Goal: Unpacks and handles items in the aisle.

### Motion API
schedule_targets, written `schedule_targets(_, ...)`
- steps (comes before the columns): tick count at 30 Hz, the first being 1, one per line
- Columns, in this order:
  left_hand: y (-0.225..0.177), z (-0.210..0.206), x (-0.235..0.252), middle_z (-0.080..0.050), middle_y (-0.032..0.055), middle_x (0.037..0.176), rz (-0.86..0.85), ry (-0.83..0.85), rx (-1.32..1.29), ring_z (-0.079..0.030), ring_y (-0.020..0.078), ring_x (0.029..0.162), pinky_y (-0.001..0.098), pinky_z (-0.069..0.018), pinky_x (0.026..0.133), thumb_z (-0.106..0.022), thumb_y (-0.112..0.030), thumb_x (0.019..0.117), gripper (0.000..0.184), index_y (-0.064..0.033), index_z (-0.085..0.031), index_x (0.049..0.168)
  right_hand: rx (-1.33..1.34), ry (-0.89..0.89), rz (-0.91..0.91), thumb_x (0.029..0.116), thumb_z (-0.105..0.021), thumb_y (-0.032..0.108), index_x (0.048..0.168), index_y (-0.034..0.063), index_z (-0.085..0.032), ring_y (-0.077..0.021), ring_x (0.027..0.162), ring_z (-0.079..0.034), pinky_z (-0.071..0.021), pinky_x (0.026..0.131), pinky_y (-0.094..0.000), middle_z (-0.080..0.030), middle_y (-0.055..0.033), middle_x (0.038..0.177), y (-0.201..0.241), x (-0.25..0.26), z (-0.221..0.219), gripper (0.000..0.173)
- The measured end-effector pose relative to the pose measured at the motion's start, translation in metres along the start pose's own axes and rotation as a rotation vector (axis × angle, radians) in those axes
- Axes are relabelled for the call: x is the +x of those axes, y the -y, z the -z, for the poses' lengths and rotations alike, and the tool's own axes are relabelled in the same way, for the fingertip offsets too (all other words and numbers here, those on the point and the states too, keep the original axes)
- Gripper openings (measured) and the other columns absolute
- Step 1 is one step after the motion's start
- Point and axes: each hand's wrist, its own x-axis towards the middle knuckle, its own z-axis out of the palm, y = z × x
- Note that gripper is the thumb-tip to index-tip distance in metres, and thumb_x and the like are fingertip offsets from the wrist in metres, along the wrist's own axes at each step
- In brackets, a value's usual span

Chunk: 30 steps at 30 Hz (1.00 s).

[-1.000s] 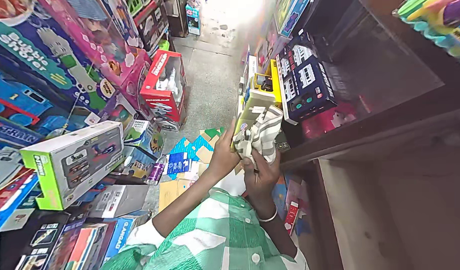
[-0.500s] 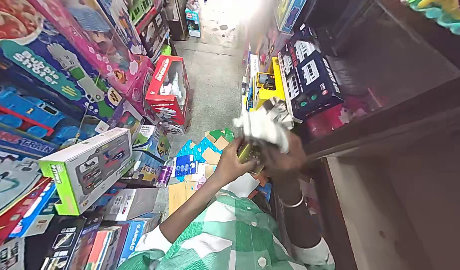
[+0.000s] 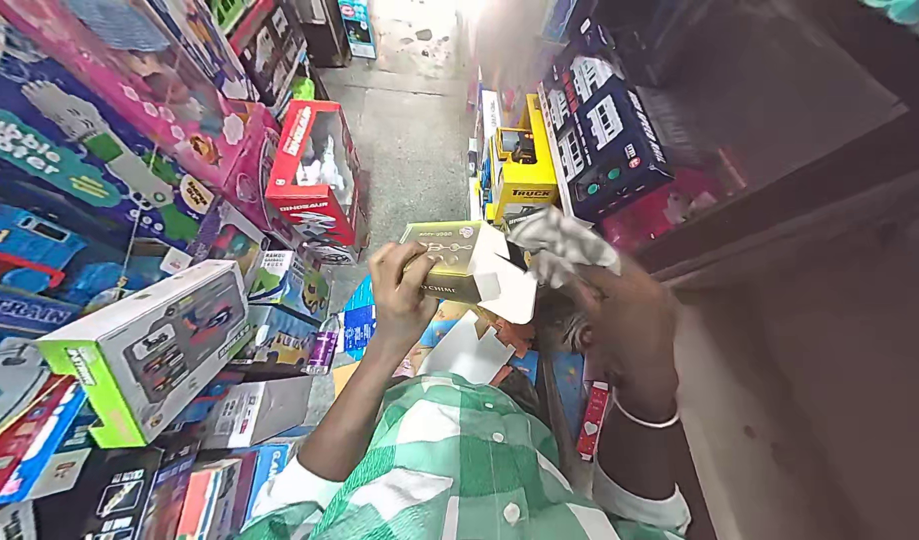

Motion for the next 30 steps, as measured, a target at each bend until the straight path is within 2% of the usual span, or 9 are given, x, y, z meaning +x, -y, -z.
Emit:
schedule_targets(2, 0.005, 0.006, -0.004, -0.059, 0.0141, 0.122, -0.027, 0.006, 0.052, -0.051, 0.0337, 0.123, 0.0464, -0.0389, 0.107, -0.073, -0.005, 0.0845, 0.022, -0.013, -0.064, 0.103, -0.013, -0.047, -0.206, 0.0983, -0.066, 0.038, 0.102, 0.0063, -0.078, -0.047, 0.086, -0.069, -0.0507, 0.07, -0.0691, -0.071, -0.0249, 0.099, -0.021, -0.005, 0.003, 0.034)
schedule_targets(7, 0.01, -0.006, -0.023, -0.048, 0.0222, 0.135, -0.044, 0.161, -0.002, -0.04, 0.0407, 0.137, 0.0536, -0.0365, 0.112, -0.075, -0.004, 0.0796, 0.026, -0.0191, -0.062, 0.096, 0.268, -0.16, -0.314, 0.0959, -0.066, 0.039, 0.099, 0.0113, -0.081, -0.0209, 0.08, -0.069, -0.0538, 0.075, -0.0477, -0.075, -0.0098, 0.089, -0.039, -0.037, -0.014, 0.032)
schedule_targets(11, 0.01, -0.022, -0.07, -0.032, 0.0356, 0.153, 0.015, 0.51, -0.084, -0.026, 0.0577, 0.145, 0.0704, -0.0281, 0.113, -0.093, -0.03, 0.0661, 0.072, -0.0195, -0.06, 0.129, 0.435, -0.096, -0.482, 0.097, -0.068, 0.033, 0.104, 0.0079, -0.079, -0.0123, 0.079, -0.067, -0.0557, 0.074, -0.0378, -0.073, -0.0074, 0.091, -0.039, -0.084, -0.025, 0.028)
schedule_targets(15, 0.008, -0.021, -0.093, -0.015, 0.0405, 0.16, 0.146, 0.753, -0.021, -0.013, 0.0625, 0.147, 0.0754, -0.0203, 0.114, -0.097, -0.045, 0.0546, 0.108, -0.0012, -0.051, 0.142, 0.551, -0.299, -0.813, 0.0999, -0.063, 0.023, 0.097, 0.0037, -0.073, -0.0005, 0.053, -0.057, -0.0522, 0.051, -0.0224, -0.065, 0.0035, 0.07, -0.049, -0.135, -0.026, 0.022)
schedule_targets(18, 0.012, -0.02, -0.102, -0.006, 0.0403, 0.162, 0.223, 0.775, -0.017, -0.008, 0.06, 0.15, 0.0727, -0.0173, 0.118, -0.093, -0.042, 0.0647, 0.112, 0.011, -0.038, 0.147, 0.373, -0.162, -1.045, 0.1031, -0.058, 0.028, 0.097, 0.0023, -0.071, -0.0113, 0.055, -0.059, -0.0543, 0.054, -0.0336, -0.063, -0.0036, 0.069, -0.059, -0.187, -0.028, 0.03)
schedule_targets(21, 0.019, -0.032, -0.092, -0.005, 0.0414, 0.162, 0.19, 0.777, -0.041, -0.005, 0.0589, 0.151, 0.0694, -0.0135, 0.12, -0.088, -0.041, 0.0699, 0.117, 0.0145, -0.026, 0.151, 0.169, 0.363, -1.169, 0.1041, -0.055, 0.036, 0.119, 0.0, -0.072, -0.0424, 0.105, -0.068, -0.0502, 0.093, -0.0647, -0.071, -0.0259, 0.111, -0.057, -0.235, -0.044, 0.042)
schedule_targets(23, 0.017, -0.045, -0.081, -0.006, 0.0403, 0.162, 0.178, 0.773, -0.078, -0.008, 0.0566, 0.152, 0.067, -0.0141, 0.122, -0.086, -0.039, 0.0729, 0.118, 0.0131, -0.019, 0.154, 0.155, 0.645, -1.245, 0.1038, -0.053, 0.046, 0.122, 0.0059, -0.073, -0.0431, 0.116, -0.065, -0.0474, 0.098, -0.0661, -0.069, -0.0237, 0.122, -0.053, -0.262, -0.071, 0.048)
schedule_targets(25, 0.012, -0.055, -0.072, -0.01, 0.0374, 0.163, 0.178, 0.791, -0.122, -0.013, 0.0523, 0.152, 0.0629, -0.0162, 0.123, -0.084, -0.038, 0.0764, 0.117, 0.0106, -0.014, 0.157, 0.172, 0.786, -1.361, 0.1031, -0.05, 0.055, 0.115, 0.006, -0.074, -0.0407, 0.114, -0.066, -0.0487, 0.096, -0.0647, -0.071, -0.0216, 0.118, -0.047, -0.3, -0.105, 0.056)
schedule_targets(30, -0.01, -0.066, -0.055, -0.017, 0.0294, 0.164, 0.285, 0.895, -0.266, -0.028, 0.0414, 0.15, 0.0525, -0.0329, 0.118, -0.079, -0.034, 0.0868, 0.109, 0.0032, -0.007, 0.16, -0.003, 0.806, -1.623, 0.1036, -0.043, 0.058, 0.114, 0.0046, -0.073, -0.036, 0.112, -0.069, -0.0532, 0.091, -0.0604, -0.072, -0.0188, 0.116, -0.053, -0.353, -0.151, 0.062)
